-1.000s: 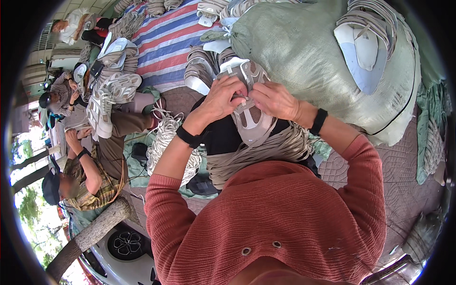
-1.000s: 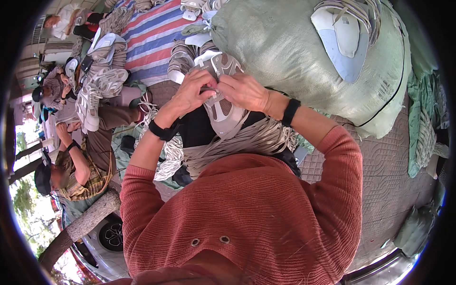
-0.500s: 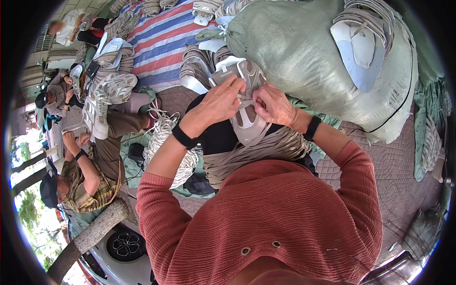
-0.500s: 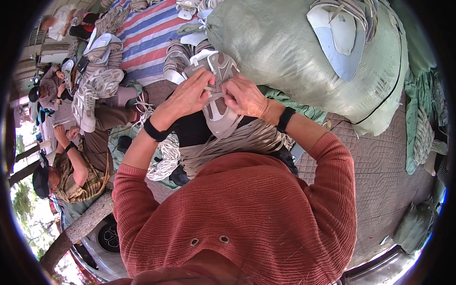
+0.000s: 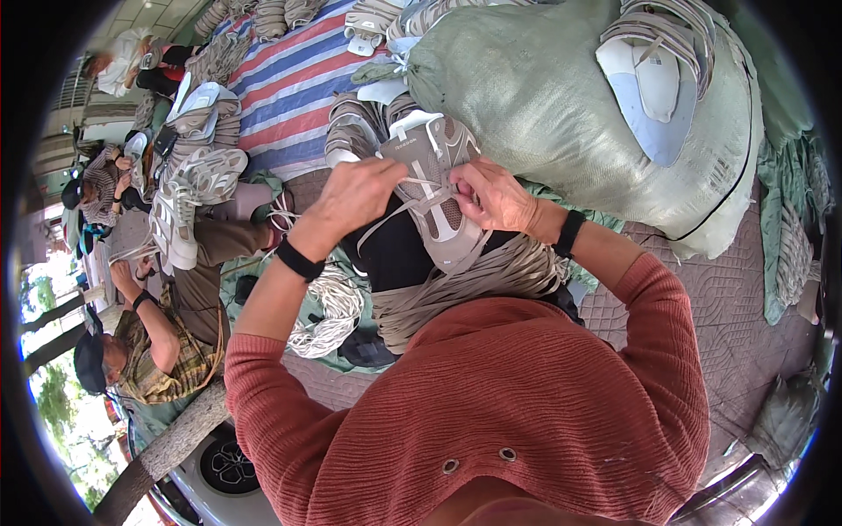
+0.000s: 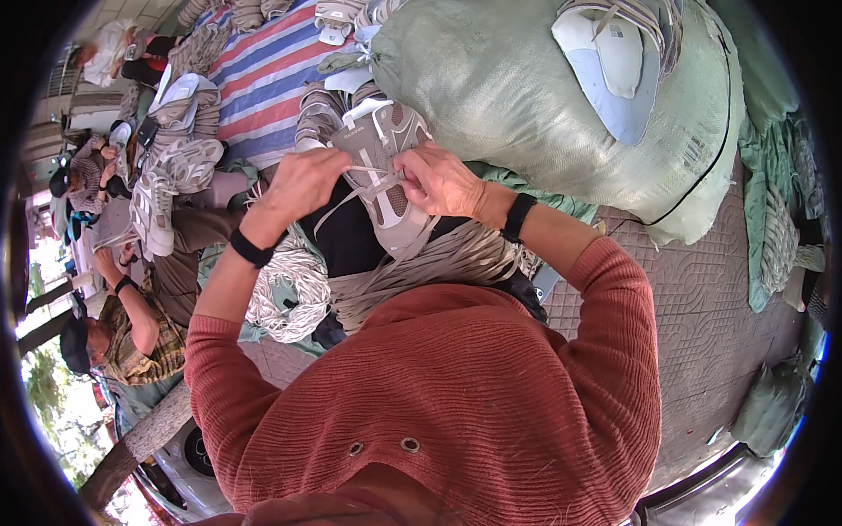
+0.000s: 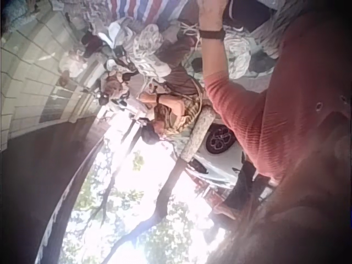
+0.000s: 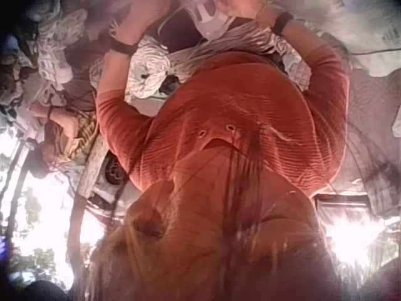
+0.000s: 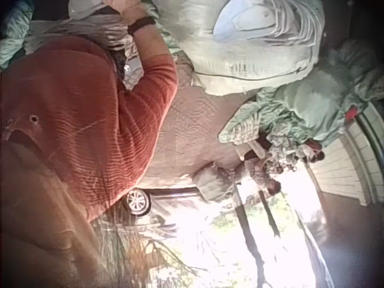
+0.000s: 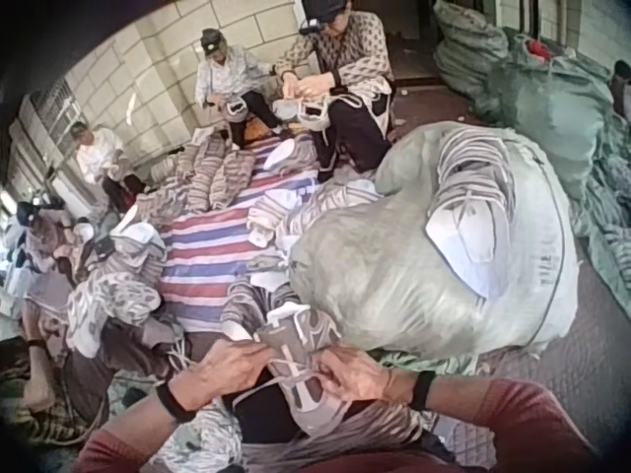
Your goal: The person sits on the ground and laces a beige sneaker by hand. They thread the laces through the eyelets, pull them tight, and tie a knot. The person handles the shoe and laces directly without using any tools.
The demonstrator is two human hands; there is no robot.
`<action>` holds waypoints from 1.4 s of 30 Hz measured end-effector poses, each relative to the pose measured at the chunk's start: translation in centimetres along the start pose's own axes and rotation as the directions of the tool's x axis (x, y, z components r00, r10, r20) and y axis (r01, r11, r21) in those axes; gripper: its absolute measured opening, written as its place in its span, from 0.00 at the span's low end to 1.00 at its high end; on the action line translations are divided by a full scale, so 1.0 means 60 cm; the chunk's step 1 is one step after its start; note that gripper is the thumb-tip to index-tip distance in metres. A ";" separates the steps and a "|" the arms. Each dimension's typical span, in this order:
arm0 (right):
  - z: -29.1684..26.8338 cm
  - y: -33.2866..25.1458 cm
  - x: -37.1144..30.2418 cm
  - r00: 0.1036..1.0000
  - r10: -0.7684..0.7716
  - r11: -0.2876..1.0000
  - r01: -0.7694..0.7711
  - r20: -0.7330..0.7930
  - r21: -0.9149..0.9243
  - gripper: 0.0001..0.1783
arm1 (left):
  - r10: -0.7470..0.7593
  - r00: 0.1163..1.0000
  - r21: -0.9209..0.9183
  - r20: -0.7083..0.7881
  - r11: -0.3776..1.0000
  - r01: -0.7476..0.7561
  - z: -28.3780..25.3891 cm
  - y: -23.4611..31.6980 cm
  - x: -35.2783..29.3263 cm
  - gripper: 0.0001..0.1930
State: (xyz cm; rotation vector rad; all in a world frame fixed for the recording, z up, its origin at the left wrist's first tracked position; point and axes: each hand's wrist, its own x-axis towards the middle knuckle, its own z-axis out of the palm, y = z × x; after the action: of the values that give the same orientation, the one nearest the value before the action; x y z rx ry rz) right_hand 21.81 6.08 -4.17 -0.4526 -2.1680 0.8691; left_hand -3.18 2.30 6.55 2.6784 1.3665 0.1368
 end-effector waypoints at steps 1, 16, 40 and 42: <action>-0.004 0.001 0.004 0.999 0.003 1.000 -0.003 0.032 -0.006 0.15 | -0.061 0.998 -0.048 -0.020 0.997 0.060 0.004 0.006 -0.004 0.04; -0.042 -0.019 0.099 0.879 0.152 0.986 -0.103 0.453 -0.130 0.06 | -0.390 0.880 -0.913 0.270 -0.395 0.105 -0.030 0.021 -0.049 0.12; -0.196 -0.095 0.186 0.836 0.319 0.114 -0.501 0.446 0.858 0.10 | -1.000 -0.013 -0.527 -0.020 0.022 -0.850 -0.095 -0.167 -0.731 0.17; -0.305 -0.079 0.202 0.924 0.250 0.053 -0.312 0.290 0.949 0.09 | -0.997 -0.081 -0.498 -0.005 0.072 -0.864 -0.073 -0.160 -0.810 0.20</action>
State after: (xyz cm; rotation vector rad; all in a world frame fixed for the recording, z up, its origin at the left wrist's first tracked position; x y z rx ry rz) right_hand 27.28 17.50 14.34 -0.1020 -0.9660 2.3363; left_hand -39.92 -31.20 8.33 -0.0106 0.7071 2.4764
